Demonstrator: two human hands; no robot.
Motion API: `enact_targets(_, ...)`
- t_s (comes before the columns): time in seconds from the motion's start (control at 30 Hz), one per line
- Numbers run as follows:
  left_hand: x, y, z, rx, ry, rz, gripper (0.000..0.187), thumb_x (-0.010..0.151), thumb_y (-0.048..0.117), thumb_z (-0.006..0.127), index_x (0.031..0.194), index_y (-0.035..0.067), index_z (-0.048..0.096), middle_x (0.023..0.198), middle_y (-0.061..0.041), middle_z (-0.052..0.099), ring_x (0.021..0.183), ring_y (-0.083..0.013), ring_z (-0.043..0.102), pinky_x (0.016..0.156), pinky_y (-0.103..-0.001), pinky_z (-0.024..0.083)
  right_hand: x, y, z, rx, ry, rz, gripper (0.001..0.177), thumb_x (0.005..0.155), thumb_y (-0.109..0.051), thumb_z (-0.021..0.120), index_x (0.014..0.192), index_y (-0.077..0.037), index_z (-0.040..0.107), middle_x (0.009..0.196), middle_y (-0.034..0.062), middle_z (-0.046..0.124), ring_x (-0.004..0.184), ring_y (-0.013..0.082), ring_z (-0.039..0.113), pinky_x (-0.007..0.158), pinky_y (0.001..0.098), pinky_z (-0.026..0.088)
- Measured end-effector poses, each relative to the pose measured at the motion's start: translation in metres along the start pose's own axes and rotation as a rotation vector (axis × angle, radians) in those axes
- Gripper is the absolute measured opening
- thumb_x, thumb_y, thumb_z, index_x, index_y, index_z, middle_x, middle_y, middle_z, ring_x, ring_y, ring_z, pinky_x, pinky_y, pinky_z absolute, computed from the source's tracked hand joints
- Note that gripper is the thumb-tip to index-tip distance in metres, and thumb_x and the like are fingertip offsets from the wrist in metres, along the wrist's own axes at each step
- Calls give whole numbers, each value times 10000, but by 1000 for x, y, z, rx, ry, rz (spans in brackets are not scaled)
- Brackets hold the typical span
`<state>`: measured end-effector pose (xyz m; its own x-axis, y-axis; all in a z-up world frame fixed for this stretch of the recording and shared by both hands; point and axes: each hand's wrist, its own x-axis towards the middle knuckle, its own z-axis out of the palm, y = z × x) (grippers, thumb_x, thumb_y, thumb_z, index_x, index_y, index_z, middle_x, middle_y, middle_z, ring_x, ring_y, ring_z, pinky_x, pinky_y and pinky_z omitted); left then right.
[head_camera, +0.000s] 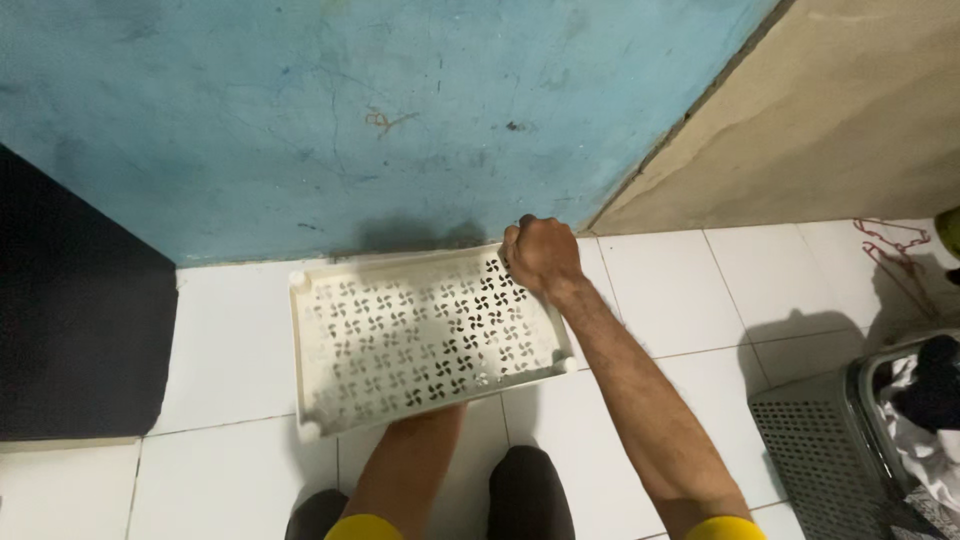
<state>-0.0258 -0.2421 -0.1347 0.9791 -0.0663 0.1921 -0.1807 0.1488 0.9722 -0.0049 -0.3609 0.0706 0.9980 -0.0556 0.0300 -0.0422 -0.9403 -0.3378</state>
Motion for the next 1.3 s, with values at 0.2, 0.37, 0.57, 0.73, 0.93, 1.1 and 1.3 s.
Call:
enact_targets(0.2,-5,5,-3,27,4,-4,376,857,113,701,1209,-2,639,1154,-150,659,1047,-287,651,883,-436,545,4,-8,4,76,-69,-51,469,984,-267,409,807,35,722,694,257,690,642,388,692,783,514,579)
enact_targets(0.37,-10,6,1,35,-8,-12,355,856,116,701,1188,4,650,1128,-142,671,1021,-279,666,870,-431,556,-8,-18,-11,43,22,-154,405,961,-244,429,818,9,711,659,231,681,608,384,683,713,533,561)
enact_targets(0.57,-16,10,8,48,-10,-14,329,855,119,702,1163,11,664,1097,-132,685,991,-270,685,854,-426,570,-6,-34,-39,-54,172,-197,394,979,-252,462,783,3,689,588,204,653,508,363,647,592,516,554)
enact_targets(0.73,-16,16,15,58,-29,-13,308,854,122,702,1142,16,675,1072,-123,696,966,-262,700,841,-421,581,-14,-20,-35,-26,182,-167,413,987,-254,449,786,3,702,610,218,672,528,360,669,617,503,564)
enact_targets(0.93,-33,35,0,113,63,-13,284,853,126,703,1117,23,689,1040,-113,710,936,-253,718,825,-415,595,-7,-11,-18,-22,181,-134,494,1030,-318,426,808,-30,762,654,225,695,594,386,691,653,529,554)
enact_targets(1.1,-150,81,-26,191,188,-19,264,852,128,703,1096,28,700,1015,-105,722,911,-245,733,812,-411,606,-15,-17,-3,-152,168,-37,596,1108,-399,372,814,-46,752,677,226,689,615,402,689,639,533,567)
enact_targets(1.3,-213,128,-127,768,783,208,575,820,113,772,1271,-45,452,1178,-215,512,1131,-334,543,977,-409,479,-18,-25,-9,-236,231,-45,700,1132,-505,369,772,-48,758,696,240,687,648,418,682,646,539,549)
